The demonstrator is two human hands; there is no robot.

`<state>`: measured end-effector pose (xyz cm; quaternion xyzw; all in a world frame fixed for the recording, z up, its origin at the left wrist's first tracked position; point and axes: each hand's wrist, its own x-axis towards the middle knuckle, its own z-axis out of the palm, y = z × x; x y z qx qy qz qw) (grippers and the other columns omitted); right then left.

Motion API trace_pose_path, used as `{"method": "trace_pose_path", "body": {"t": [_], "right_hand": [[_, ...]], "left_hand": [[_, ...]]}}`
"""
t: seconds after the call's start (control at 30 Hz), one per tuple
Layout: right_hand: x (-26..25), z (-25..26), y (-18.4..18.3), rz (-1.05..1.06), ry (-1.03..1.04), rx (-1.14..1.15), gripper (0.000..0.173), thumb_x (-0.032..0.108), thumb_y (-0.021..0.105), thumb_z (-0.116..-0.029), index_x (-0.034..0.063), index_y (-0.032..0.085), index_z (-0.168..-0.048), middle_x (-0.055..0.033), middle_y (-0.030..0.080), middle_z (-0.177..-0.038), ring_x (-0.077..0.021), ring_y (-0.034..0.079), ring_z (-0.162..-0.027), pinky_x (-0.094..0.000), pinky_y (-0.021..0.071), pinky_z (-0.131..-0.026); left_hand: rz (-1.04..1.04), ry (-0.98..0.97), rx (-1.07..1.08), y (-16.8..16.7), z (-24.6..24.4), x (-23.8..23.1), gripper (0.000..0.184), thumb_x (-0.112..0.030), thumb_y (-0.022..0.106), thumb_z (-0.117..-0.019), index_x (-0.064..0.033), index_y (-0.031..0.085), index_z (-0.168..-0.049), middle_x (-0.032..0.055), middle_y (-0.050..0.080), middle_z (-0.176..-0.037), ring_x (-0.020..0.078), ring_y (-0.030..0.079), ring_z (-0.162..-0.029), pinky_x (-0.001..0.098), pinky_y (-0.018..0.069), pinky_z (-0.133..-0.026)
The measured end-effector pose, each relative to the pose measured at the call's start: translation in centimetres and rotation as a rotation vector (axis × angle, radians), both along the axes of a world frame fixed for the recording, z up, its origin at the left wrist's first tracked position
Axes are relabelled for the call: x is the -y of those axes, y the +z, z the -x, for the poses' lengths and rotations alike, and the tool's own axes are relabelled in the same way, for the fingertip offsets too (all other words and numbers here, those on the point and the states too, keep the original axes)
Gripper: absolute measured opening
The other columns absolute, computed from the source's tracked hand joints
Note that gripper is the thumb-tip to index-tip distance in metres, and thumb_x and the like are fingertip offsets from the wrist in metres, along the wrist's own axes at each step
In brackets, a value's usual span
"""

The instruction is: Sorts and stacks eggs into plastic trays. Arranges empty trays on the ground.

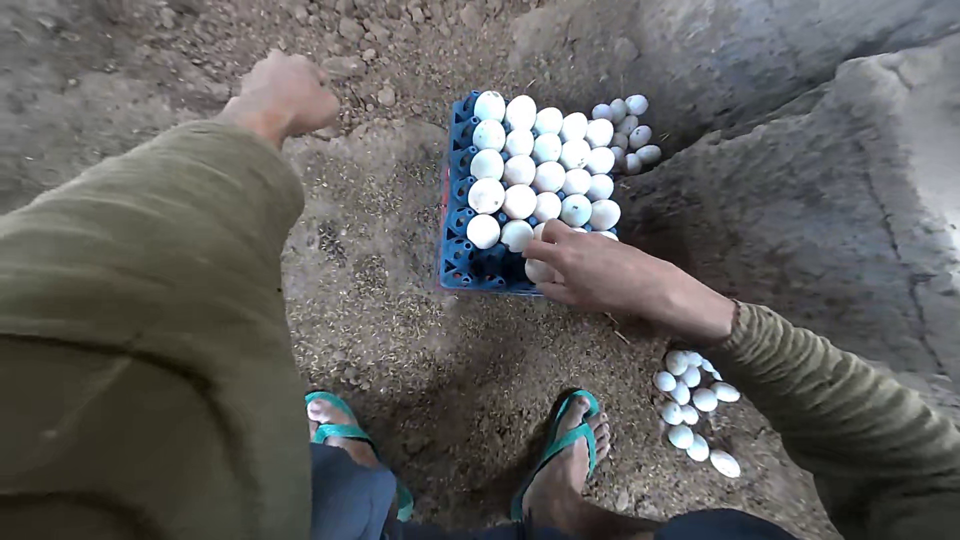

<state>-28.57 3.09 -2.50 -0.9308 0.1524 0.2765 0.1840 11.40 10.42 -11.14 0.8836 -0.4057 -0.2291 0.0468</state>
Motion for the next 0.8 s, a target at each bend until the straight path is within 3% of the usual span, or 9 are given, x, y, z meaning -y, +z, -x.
{"method": "trace_pose_path", "body": {"t": [0.1, 0.2, 0.3, 0.37, 0.5, 0.6, 0.67, 0.7, 0.8], "right_hand": [[-1.1, -0.8, -0.5, -0.014, -0.017, 0.174, 0.036, 0.035, 0.073, -0.0929, 0.0094, 0.068, -0.117, -0.0138, 0.061, -0.107, -0.0287, 0.065, -0.092, -0.0439, 0.0567, -0.076], [-1.7, -1.1, -1.5, 0.010, 0.000, 0.276, 0.044, 0.041, 0.077, -0.0904, 0.0098, 0.067, -0.120, -0.0150, 0.061, -0.109, -0.0328, 0.064, -0.101, -0.0450, 0.0577, -0.079], [-1.4, -0.4, -2.2, 0.026, 0.011, 0.360, 0.047, 0.037, 0.080, -0.0883, 0.0123, 0.066, -0.125, -0.0151, 0.062, -0.109, -0.0327, 0.065, -0.099, -0.0440, 0.0582, -0.077], [-0.5, 0.6, -2.2, 0.004, -0.029, 0.436, 0.039, 0.027, 0.082, -0.0861, 0.0109, 0.067, -0.119, -0.0156, 0.059, -0.106, -0.0316, 0.064, -0.093, -0.0433, 0.0578, -0.074], [2.7, 4.3, 2.2, -0.119, -0.343, 0.402, 0.045, 0.019, 0.083, -0.0859, 0.0078, 0.065, -0.125, -0.0198, 0.058, -0.123, -0.0315, 0.066, -0.099, -0.0465, 0.0578, -0.083], [4.8, 7.8, 3.5, -0.076, -0.438, 0.494, 0.047, 0.033, 0.087, -0.0823, 0.0114, 0.069, -0.121, -0.0127, 0.064, -0.118, -0.0238, 0.066, -0.100, -0.0418, 0.0570, -0.084], [4.8, 8.4, 3.3, -0.078, -0.425, 0.555, 0.048, 0.035, 0.088, -0.0808, 0.0112, 0.071, -0.119, -0.0112, 0.066, -0.113, -0.0219, 0.067, -0.098, -0.0399, 0.0576, -0.084], [4.4, 8.1, 2.8, -0.110, -0.411, 0.582, 0.047, 0.033, 0.088, -0.0807, 0.0101, 0.071, -0.118, -0.0114, 0.066, -0.111, -0.0218, 0.067, -0.096, -0.0397, 0.0581, -0.082], [2.9, 6.2, 0.3, -0.238, -0.318, 0.650, 0.042, 0.023, 0.086, -0.0829, 0.0069, 0.072, -0.119, -0.0155, 0.066, -0.111, -0.0247, 0.068, -0.093, -0.0411, 0.0590, -0.081]], "left_hand": [[-0.008, -0.020, 0.007, 0.0, 0.6, 0.2, 0.025, -0.017, 0.055, -0.0983, 0.0055, 0.067, -0.098, 0.0383, 0.063, -0.102, 0.0610, 0.060, -0.100, 0.0808, 0.0421, -0.077], [0.006, -0.044, 0.016, -0.4, 0.6, 0.8, 0.025, -0.016, 0.053, -0.0982, 0.0067, 0.064, -0.095, 0.0390, 0.062, -0.097, 0.0619, 0.060, -0.095, 0.0809, 0.0418, -0.073], [0.167, -0.149, 0.010, -0.2, 1.4, 2.1, 0.032, -0.014, 0.045, -0.1028, 0.0104, 0.061, -0.093, 0.0399, 0.062, -0.094, 0.0624, 0.060, -0.093, 0.0806, 0.0404, -0.074], [0.361, -0.288, 0.012, 0.7, 3.3, 3.6, 0.031, -0.012, 0.042, -0.1025, 0.0122, 0.060, -0.094, 0.0385, 0.062, -0.093, 0.0598, 0.061, -0.091, 0.0772, 0.0410, -0.075], [0.642, -0.731, -0.107, 3.9, 10.8, 5.1, 0.030, -0.013, 0.047, -0.0944, 0.0108, 0.062, -0.104, 0.0309, 0.064, -0.093, 0.0446, 0.063, -0.080, 0.0633, 0.0482, -0.071], [0.543, -1.039, -0.188, 4.4, 17.9, 3.5, 0.050, -0.043, 0.057, -0.0912, -0.0005, 0.068, -0.114, 0.0208, 0.068, -0.102, 0.0390, 0.067, -0.093, 0.0628, 0.0532, -0.078], [0.506, -1.170, -0.141, 3.2, 21.7, 1.9, 0.064, -0.066, 0.060, -0.0871, -0.0085, 0.071, -0.114, 0.0138, 0.068, -0.098, 0.0333, 0.069, -0.089, 0.0564, 0.0562, -0.070], [0.486, -1.211, -0.112, 2.6, 22.9, 1.1, 0.064, -0.066, 0.064, -0.0849, -0.0097, 0.072, -0.113, 0.0128, 0.067, -0.095, 0.0324, 0.068, -0.086, 0.0535, 0.0562, -0.066], [0.439, -1.249, -0.033, 2.0, 24.3, -0.5, 0.039, -0.044, 0.076, -0.0842, -0.0085, 0.075, -0.100, 0.0148, 0.067, -0.098, 0.0345, 0.069, -0.086, 0.0513, 0.0569, -0.065]]}}
